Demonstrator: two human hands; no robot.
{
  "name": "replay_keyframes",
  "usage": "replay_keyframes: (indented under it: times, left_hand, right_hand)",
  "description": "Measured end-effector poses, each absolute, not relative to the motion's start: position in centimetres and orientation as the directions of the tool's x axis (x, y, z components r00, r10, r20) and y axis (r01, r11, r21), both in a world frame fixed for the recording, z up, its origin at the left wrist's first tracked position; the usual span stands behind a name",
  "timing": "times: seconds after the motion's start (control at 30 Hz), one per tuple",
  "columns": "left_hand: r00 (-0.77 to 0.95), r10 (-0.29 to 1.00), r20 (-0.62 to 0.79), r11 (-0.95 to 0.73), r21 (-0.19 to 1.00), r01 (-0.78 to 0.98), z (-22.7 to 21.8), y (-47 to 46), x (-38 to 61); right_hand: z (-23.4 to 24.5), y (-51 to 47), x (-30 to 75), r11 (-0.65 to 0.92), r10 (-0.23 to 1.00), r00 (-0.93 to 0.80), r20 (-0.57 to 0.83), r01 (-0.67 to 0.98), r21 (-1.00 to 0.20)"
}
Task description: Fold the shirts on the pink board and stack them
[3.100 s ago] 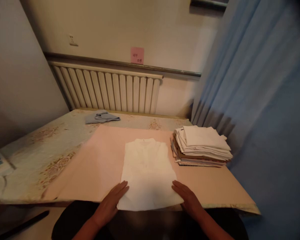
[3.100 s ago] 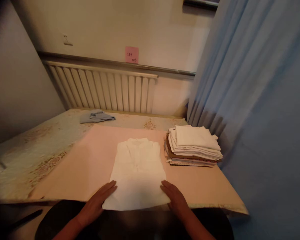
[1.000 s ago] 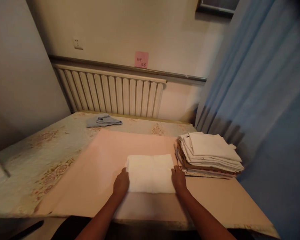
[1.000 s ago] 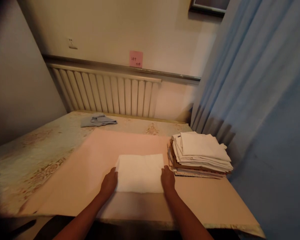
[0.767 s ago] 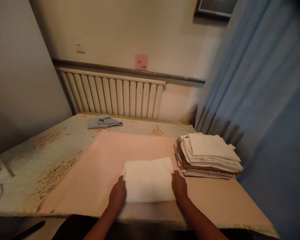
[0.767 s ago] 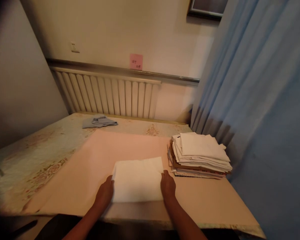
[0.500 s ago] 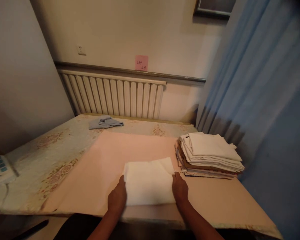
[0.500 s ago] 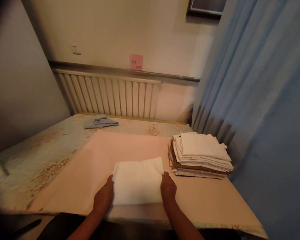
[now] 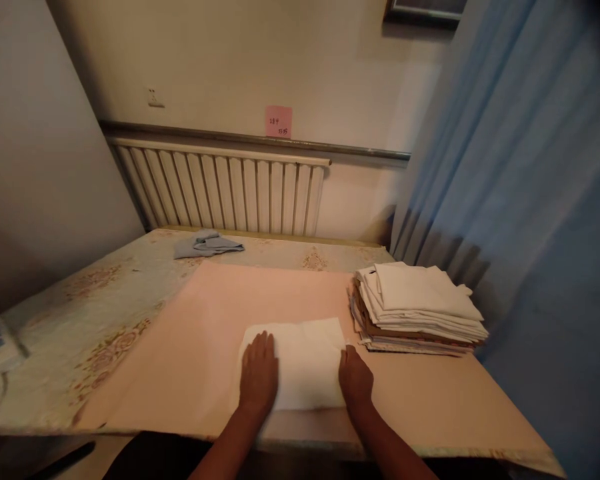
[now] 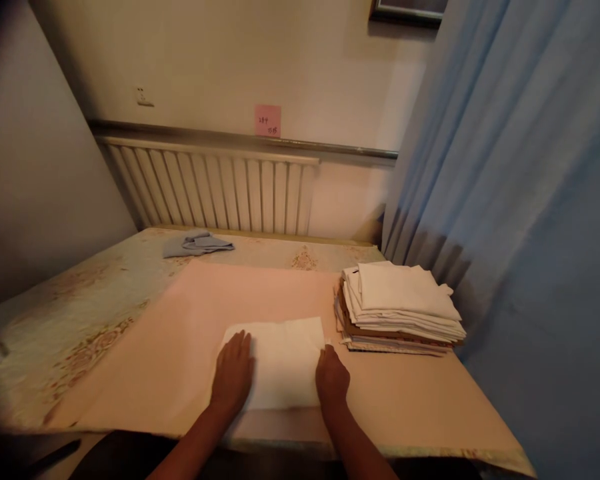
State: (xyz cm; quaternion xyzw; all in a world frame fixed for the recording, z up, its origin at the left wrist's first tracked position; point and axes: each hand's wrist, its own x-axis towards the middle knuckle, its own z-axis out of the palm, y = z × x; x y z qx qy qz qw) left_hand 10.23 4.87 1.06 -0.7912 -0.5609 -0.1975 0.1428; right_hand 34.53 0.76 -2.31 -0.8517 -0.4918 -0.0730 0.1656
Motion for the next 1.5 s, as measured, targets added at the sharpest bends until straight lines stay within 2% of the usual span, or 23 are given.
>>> replay_keyframes:
  times: [0.1,0.17,0.53,0.83,1.13,1.27,1.43,1.5]
  left_hand:
    - [0.436,0.774,0.46,-0.485,-0.012,0.874,-0.4,5.8,13.2]
    - [0.465,0.781,0.416,-0.512,0.002,0.859,-1.2,6.4,14.4]
    - [0.429,0.834,0.347,-0.485,0.09,0.87,-1.7,7.1,13.2]
    - [0.372,0.873,0.317,-0.408,0.054,0.911,-1.6,6.8,10.4]
    - [0.358,0.868,0.344,-0.397,0.047,0.917,-2.3,6.2,8.5]
    - [0.357,0.856,0.374,-0.401,0.046,0.915,-2.7,6.0,8.3]
    - [0.354,0.842,0.408,-0.407,0.05,0.912,-2.8,6.0,8.2]
    - [0.353,0.836,0.42,-0.41,0.05,0.911,-2.8,6.0,8.2]
  right_hand:
    - [-2.8,0.9,34.6,-0.444,0.807,0.492,0.326,0.87,-0.214]
    - [-3.1,0.9,34.7,-0.438,0.801,0.491,0.341,0.87,-0.225]
    - [-3.6,0.9,34.9,-0.429,0.804,0.499,0.323,0.863,-0.265]
    - [-3.1,0.7,34.8,-0.444,0.8,0.524,0.291,0.845,-0.299]
    - [-2.9,0.2,34.6,-0.428,0.815,0.497,0.299,0.863,-0.268]
    - [-2.4,0.3,34.6,-0.437,0.811,0.519,0.271,0.845,-0.31]
    - [-1.1,0.3,35.5,-0.437,0.832,0.537,0.143,0.791,-0.428]
    - [-0.7,0.3,35.9,-0.416,0.839,0.522,0.155,0.797,-0.437]
